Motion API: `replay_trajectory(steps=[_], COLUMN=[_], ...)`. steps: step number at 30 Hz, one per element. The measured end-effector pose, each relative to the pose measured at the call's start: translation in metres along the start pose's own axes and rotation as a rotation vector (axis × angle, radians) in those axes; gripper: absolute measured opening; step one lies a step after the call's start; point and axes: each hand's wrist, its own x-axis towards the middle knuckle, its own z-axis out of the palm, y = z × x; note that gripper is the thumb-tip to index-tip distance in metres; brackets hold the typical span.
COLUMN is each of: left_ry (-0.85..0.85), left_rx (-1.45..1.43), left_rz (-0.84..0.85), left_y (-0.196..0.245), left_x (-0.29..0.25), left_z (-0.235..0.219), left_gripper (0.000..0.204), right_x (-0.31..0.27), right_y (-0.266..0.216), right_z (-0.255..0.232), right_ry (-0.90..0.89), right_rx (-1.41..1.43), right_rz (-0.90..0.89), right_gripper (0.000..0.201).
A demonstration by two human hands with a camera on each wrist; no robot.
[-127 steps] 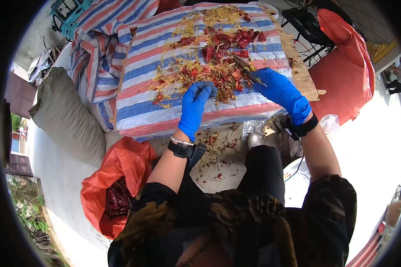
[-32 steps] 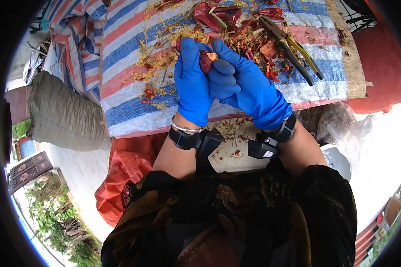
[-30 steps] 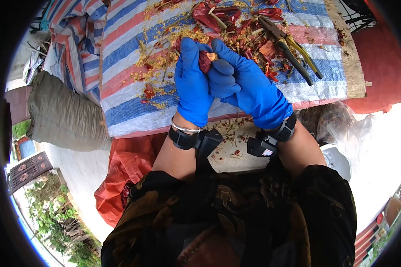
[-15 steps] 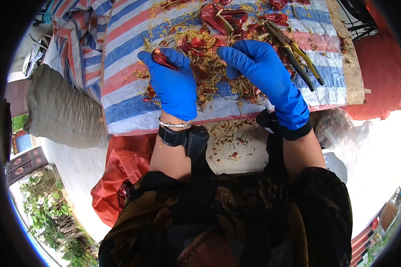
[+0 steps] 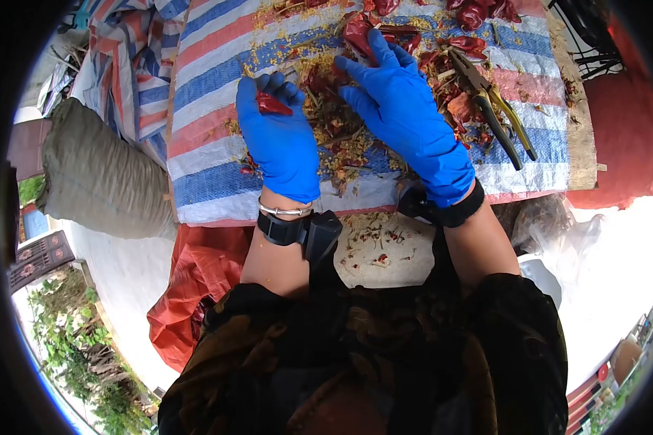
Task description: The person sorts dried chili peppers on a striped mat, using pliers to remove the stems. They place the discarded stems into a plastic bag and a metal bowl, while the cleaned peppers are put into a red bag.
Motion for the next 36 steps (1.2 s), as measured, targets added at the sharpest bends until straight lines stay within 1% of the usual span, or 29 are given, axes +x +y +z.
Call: replay_trajectory(steps=[1,2,4,6,8,10,11,12,13,14,15,16,17,18,20,21,23,24,26,27,28,30,31,32,33,34,35,36], left_ry=[0.02,0.039,0.014,-0.009,-0.063,-0.082,-0.103,-0.099,-0.138,-0.179,-0.178,-0.196,-0.214,-0.216,-0.209,-0.213,-0.236,-0.238,-0.3,-0.302,-0.32,-0.341,-0.362,-0.384,-0.387,-0.426,-0.465,-0.469], left_rx=[0.006,0.015,0.015,0.016,-0.037,-0.024,-0.007,-0.01,0.036,0.082,0.081,0.121,0.163,0.165,0.174,0.176,0.203,0.202,0.207,0.206,0.231,0.257,0.339,0.42,0.417,0.544,0.672,0.669], left_rz=[-0.014,-0.028,-0.027,-0.026,-0.09,-0.101,-0.115,-0.111,-0.118,-0.125,-0.119,-0.155,-0.192,-0.19,-0.211,-0.212,-0.154,-0.157,-0.158,-0.158,-0.132,-0.111,-0.082,-0.052,-0.056,-0.031,-0.006,-0.009], left_y=[0.0,0.001,-0.001,-0.001,-0.001,0.0,0.0,0.001,0.001,0.001,0.001,0.001,0.001,0.001,0.0,-0.002,-0.008,-0.005,0.0,0.001,0.001,0.0,0.0,-0.001,-0.001,-0.002,-0.002,-0.002], left_x=[0.001,0.002,0.004,0.004,0.002,-0.001,-0.003,-0.005,-0.007,-0.009,-0.011,-0.013,-0.014,-0.016,-0.019,-0.019,-0.019,-0.021,-0.025,-0.026,-0.028,-0.03,-0.03,-0.03,-0.031,-0.032,-0.034,-0.034], left_z=[0.0,0.0,-0.002,-0.002,-0.001,0.002,0.003,0.005,0.007,0.008,0.009,0.01,0.011,0.013,0.014,0.013,0.008,0.011,0.017,0.019,0.021,0.021,0.02,0.019,0.019,0.019,0.019,0.018], left_gripper=[0.023,0.022,0.022,0.022,0.02,0.018,0.016,0.016,0.016,0.016,0.016,0.016,0.017,0.017,0.018,0.018,0.022,0.022,0.024,0.024,0.023,0.023,0.023,0.023,0.023,0.024,0.026,0.026], right_x=[-0.002,-0.003,-0.005,-0.007,-0.007,-0.004,-0.004,-0.003,-0.002,-0.002,-0.003,-0.004,-0.003,-0.004,-0.011,-0.013,-0.017,-0.02,-0.024,-0.025,-0.026,-0.025,-0.024,-0.023,-0.02,-0.017,-0.014,-0.014], right_y=[0.005,0.007,0.011,0.014,0.016,0.014,0.009,0.001,-0.006,-0.012,-0.017,-0.023,-0.031,-0.031,-0.03,-0.03,-0.034,-0.037,-0.043,-0.04,-0.037,-0.034,-0.028,-0.029,-0.034,-0.038,-0.042,-0.041], right_z=[0.003,0.006,0.011,0.012,0.009,0.001,-0.004,-0.013,-0.021,-0.027,-0.034,-0.04,-0.047,-0.047,-0.046,-0.045,-0.042,-0.041,-0.038,-0.036,-0.039,-0.048,-0.054,-0.059,-0.064,-0.068,-0.072,-0.072], right_ry=[-0.013,-0.012,0.008,0.026,0.042,0.109,0.106,0.116,0.123,0.121,0.086,0.05,0.024,0.026,-0.05,-0.045,0.007,0.009,0.059,0.084,0.085,-0.051,-0.119,-0.117,-0.025,0.066,0.098,0.099], right_rx=[-0.004,-0.007,-0.116,-0.111,-0.107,0.045,0.046,0.346,0.647,0.648,0.845,1.042,1.066,1.068,1.137,1.137,1.138,1.136,1.002,0.715,0.713,0.706,0.783,0.78,0.666,0.55,0.456,0.452], right_rz=[0.056,0.053,0.142,0.132,0.118,0.079,0.074,0.178,0.282,0.277,0.344,0.412,0.473,0.471,0.53,0.531,0.413,0.415,0.289,0.103,0.104,0.038,0.089,0.093,0.162,0.229,0.218,0.221], right_gripper=[0.036,0.036,0.036,0.035,0.034,0.029,0.029,0.028,0.027,0.027,0.029,0.031,0.034,0.034,0.033,0.033,0.03,0.03,0.024,0.019,0.019,0.02,0.025,0.025,0.029,0.034,0.042,0.042])
